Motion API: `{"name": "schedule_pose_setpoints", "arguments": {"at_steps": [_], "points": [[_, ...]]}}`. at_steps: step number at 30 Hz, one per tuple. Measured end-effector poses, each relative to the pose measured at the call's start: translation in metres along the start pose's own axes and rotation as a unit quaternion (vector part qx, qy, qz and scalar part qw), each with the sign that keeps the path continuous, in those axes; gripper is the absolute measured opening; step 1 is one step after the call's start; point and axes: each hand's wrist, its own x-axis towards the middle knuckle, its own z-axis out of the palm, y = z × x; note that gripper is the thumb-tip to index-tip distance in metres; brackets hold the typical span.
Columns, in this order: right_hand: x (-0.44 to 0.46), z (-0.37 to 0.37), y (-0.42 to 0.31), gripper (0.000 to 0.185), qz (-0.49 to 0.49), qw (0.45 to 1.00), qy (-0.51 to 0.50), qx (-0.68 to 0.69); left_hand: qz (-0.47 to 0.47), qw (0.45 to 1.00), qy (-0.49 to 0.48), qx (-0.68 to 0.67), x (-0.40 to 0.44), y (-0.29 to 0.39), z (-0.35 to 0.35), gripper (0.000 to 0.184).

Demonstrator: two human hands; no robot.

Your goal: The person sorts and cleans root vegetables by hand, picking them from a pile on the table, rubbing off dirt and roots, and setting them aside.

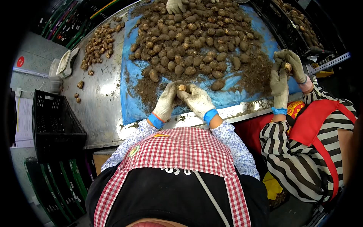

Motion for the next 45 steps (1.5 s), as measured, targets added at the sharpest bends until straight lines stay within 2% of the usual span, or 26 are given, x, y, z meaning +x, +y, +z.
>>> {"name": "schedule_pose_setpoints", "arguments": {"at_steps": [1, 2, 3, 6, 9, 12, 15, 16, 19, 20, 23, 24, 25, 27, 28, 31, 33, 34, 35, 37, 38, 40, 41, 42, 44, 45], "points": [[0.002, -0.003, 0.002, 0.048, 0.001, 0.997, -0.01, -0.08, 0.004, 1.0, -0.007, 0.027, -0.003, 0.002, 0.0, 0.044], [0.005, 0.001, 0.007, 0.056, -0.026, 0.999, -0.01, -0.018, 0.008, 0.998, -0.014, 0.054, -0.005, 0.01, 0.0, 0.045], [0.005, 0.001, 0.011, 0.054, -0.038, 0.999, 0.003, -0.038, 0.013, 0.996, -0.019, 0.081, -0.006, 0.014, -0.001, 0.045], [0.001, 0.005, 0.001, 0.047, -0.08, 0.991, 0.028, -0.103, -0.024, 0.999, -0.048, -0.006, -0.003, 0.015, -0.015, 0.042], [0.0, 0.007, -0.01, 0.037, -0.141, 0.971, 0.044, -0.188, -0.005, 0.982, -0.036, -0.184, 0.001, 0.006, -0.016, 0.04], [0.009, 0.009, 0.004, 0.026, -0.196, 0.939, 0.071, -0.274, 0.012, 0.968, -0.043, -0.246, 0.0, 0.014, -0.009, 0.037], [0.022, 0.001, 0.028, 0.023, -0.078, 0.933, 0.079, -0.342, 0.008, 0.959, -0.04, -0.282, -0.004, 0.027, -0.002, 0.036], [0.025, 0.0, 0.043, 0.018, -0.129, 0.933, 0.128, -0.31, 0.026, 0.961, -0.062, -0.267, 0.0, 0.023, -0.006, 0.036], [0.018, -0.01, 0.032, 0.018, -0.155, 0.978, 0.109, -0.082, 0.03, 0.983, -0.054, -0.173, -0.003, 0.027, -0.007, 0.035], [0.017, -0.014, 0.032, 0.02, -0.067, 0.997, 0.041, 0.019, 0.025, 0.99, -0.042, -0.132, -0.003, 0.032, -0.004, 0.035], [-0.006, -0.012, -0.014, 0.022, -0.126, 0.99, 0.059, 0.019, 0.036, 0.999, 0.017, -0.029, -0.004, 0.036, 0.005, 0.035], [0.002, -0.006, -0.007, 0.03, -0.121, 0.992, 0.035, 0.0, 0.032, 0.998, 0.046, -0.012, -0.001, 0.033, 0.006, 0.031], [0.0, -0.004, -0.008, 0.041, -0.209, 0.971, 0.075, -0.09, 0.065, 0.995, 0.061, 0.037, 0.004, 0.028, 0.003, 0.03], [0.0, 0.001, -0.003, 0.047, -0.254, 0.945, 0.111, -0.173, 0.13, 0.978, 0.092, 0.137, 0.01, 0.026, -0.002, 0.028], [-0.001, 0.002, -0.004, 0.046, -0.245, 0.949, 0.117, -0.161, 0.152, 0.972, 0.102, 0.145, 0.012, 0.025, -0.002, 0.026], [0.0, 0.003, -0.009, 0.044, -0.245, 0.954, 0.125, -0.121, 0.08, 0.958, 0.097, 0.257, -0.001, 0.056, 0.003, 0.026], [0.0, 0.002, -0.012, 0.043, -0.276, 0.95, 0.117, -0.087, 0.036, 0.992, 0.096, 0.075, 0.008, 0.044, -0.002, 0.025], [-0.003, 0.0, -0.017, 0.04, -0.146, 0.969, 0.05, -0.194, 0.018, 0.995, 0.099, -0.009, 0.012, 0.037, -0.003, 0.025], [-0.004, 0.002, -0.016, 0.041, -0.195, 0.967, 0.057, -0.151, 0.0, 0.991, 0.101, -0.093, 0.016, 0.029, -0.005, 0.026], [-0.008, 0.005, -0.014, 0.043, -0.292, 0.952, 0.069, -0.062, -0.013, 0.984, 0.082, -0.16, 0.017, 0.017, -0.012, 0.029], [-0.008, 0.004, -0.011, 0.047, -0.209, 0.978, 0.028, -0.002, -0.018, 0.977, 0.086, -0.194, 0.014, 0.018, -0.01, 0.03], [-0.002, 0.011, 0.006, 0.047, -0.211, 0.967, 0.053, 0.131, -0.006, 0.964, 0.076, -0.254, 0.018, 0.005, -0.021, 0.031], [-0.001, 0.013, 0.009, 0.048, -0.21, 0.955, 0.065, 0.197, -0.013, 0.967, 0.03, -0.252, 0.014, 0.01, -0.023, 0.032], [-0.004, 0.007, 0.004, 0.048, -0.226, 0.966, 0.08, 0.097, -0.019, 0.968, -0.018, -0.249, 0.009, 0.015, -0.024, 0.032], [0.004, 0.014, 0.012, 0.046, -0.273, 0.955, 0.109, 0.037, -0.075, 0.976, -0.08, -0.189, -0.004, 0.028, -0.018, 0.035], [0.006, 0.016, 0.014, 0.045, -0.296, 0.947, 0.123, 0.008, 0.064, 0.994, -0.083, 0.026, -0.01, 0.033, -0.019, 0.036]]}}
